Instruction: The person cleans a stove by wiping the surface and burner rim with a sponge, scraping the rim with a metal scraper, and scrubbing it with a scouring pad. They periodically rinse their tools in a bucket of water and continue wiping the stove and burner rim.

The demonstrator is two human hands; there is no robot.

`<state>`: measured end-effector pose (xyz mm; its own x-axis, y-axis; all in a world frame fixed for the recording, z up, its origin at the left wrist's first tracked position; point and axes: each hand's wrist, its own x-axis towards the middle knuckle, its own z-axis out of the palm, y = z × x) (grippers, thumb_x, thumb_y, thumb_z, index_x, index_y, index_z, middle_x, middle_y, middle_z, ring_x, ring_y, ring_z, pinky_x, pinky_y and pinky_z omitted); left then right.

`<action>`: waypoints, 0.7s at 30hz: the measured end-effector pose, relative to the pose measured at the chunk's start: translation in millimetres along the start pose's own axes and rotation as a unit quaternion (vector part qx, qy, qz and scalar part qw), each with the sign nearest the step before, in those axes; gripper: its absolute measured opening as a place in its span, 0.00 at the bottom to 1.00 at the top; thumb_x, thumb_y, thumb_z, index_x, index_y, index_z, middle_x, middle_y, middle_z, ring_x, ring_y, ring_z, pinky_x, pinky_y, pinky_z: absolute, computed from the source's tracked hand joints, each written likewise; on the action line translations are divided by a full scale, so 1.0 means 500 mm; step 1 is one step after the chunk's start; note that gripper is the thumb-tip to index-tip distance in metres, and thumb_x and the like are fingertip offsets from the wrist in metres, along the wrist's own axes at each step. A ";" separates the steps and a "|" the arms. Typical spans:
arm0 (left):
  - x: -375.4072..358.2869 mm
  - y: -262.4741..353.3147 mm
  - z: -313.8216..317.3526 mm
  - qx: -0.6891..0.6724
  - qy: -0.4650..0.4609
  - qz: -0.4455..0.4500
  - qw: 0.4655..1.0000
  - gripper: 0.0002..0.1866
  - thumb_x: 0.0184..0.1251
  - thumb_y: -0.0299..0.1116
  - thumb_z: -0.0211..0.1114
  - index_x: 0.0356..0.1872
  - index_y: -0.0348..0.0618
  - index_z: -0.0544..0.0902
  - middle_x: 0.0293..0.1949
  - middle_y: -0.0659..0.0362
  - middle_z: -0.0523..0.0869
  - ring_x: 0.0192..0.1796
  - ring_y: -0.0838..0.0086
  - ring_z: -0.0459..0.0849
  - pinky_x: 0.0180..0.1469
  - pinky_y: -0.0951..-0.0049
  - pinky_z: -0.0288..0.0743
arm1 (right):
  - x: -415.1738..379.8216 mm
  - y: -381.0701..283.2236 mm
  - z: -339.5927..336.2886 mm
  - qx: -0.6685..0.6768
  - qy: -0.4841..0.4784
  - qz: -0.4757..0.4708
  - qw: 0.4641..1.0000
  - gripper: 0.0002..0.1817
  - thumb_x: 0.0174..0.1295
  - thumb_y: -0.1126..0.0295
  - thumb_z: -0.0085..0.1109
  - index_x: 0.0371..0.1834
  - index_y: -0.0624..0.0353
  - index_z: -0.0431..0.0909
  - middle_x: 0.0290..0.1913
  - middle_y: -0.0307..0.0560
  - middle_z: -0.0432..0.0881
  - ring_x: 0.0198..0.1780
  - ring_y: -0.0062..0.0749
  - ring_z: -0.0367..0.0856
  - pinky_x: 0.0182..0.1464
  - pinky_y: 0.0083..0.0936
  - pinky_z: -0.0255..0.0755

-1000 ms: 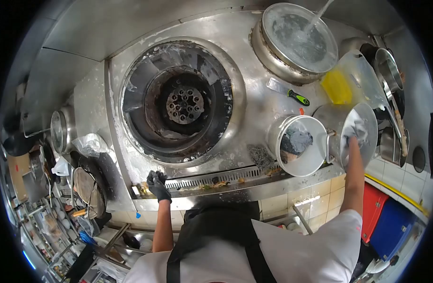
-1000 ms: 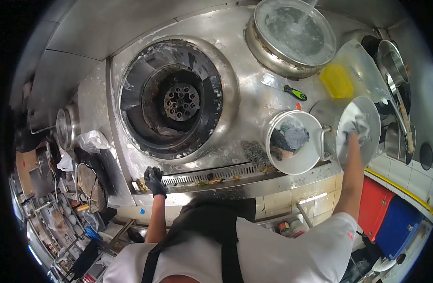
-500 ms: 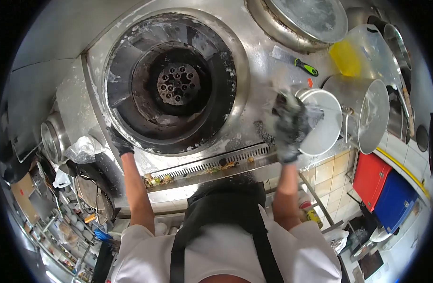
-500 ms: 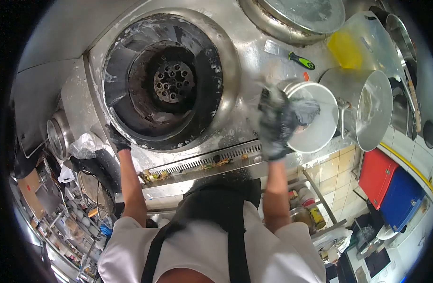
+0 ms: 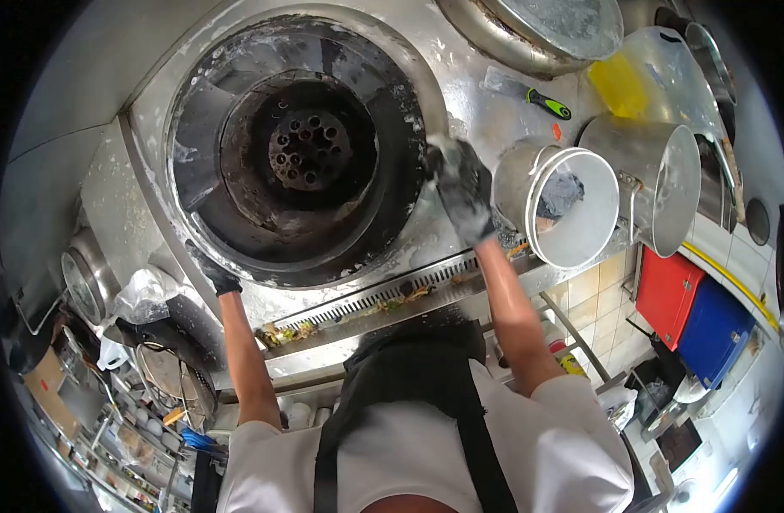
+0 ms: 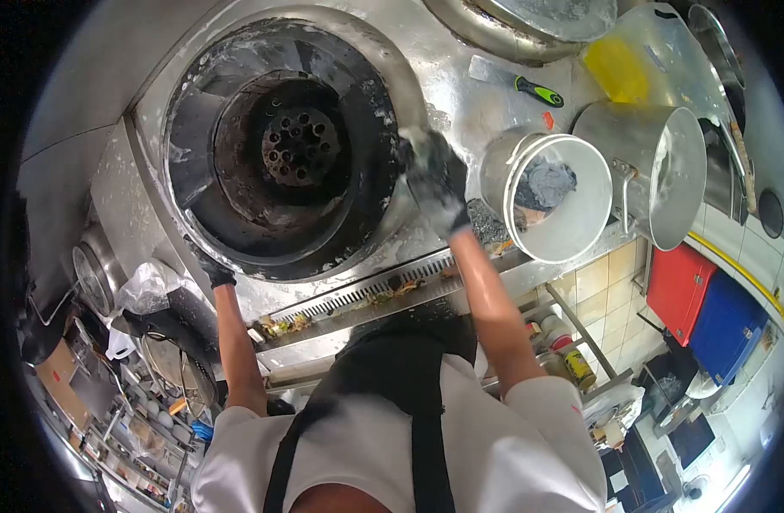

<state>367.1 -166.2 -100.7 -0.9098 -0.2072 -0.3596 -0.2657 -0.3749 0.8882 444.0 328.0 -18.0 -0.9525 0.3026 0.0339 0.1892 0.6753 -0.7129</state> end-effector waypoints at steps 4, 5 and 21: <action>-0.019 0.002 0.019 0.059 0.039 -0.015 0.997 0.30 0.79 0.48 0.40 0.75 0.45 0.55 0.74 0.59 0.60 0.74 0.64 0.58 0.77 0.65 0.50 | -0.054 0.071 0.058 -0.195 0.053 -0.082 0.976 0.25 0.60 0.65 0.55 0.60 0.62 0.70 0.48 0.55 0.79 0.46 0.48 0.80 0.44 0.41 0.76; -0.017 -0.002 0.011 0.065 0.037 -0.011 0.997 0.30 0.79 0.48 0.41 0.75 0.45 0.55 0.74 0.59 0.60 0.74 0.64 0.58 0.77 0.65 0.50 | -0.083 0.070 0.070 -0.287 0.164 -0.177 0.927 0.24 0.61 0.62 0.55 0.59 0.63 0.71 0.46 0.54 0.80 0.45 0.48 0.80 0.44 0.41 0.76; 0.014 -0.051 -0.058 0.205 -0.035 0.148 0.967 0.31 0.78 0.47 0.35 0.76 0.44 0.49 0.77 0.58 0.51 0.77 0.63 0.51 0.78 0.63 0.42 | -0.005 0.101 0.041 0.057 0.004 -0.046 0.997 0.22 0.68 0.57 0.48 0.59 0.57 0.72 0.54 0.54 0.78 0.53 0.45 0.78 0.55 0.37 0.72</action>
<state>376.8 -184.2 -133.9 -0.9810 -0.1830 -0.0649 -0.0814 0.0842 0.9931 451.2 347.5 -68.6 -0.9626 0.2480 0.1089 0.0715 0.6206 -0.7809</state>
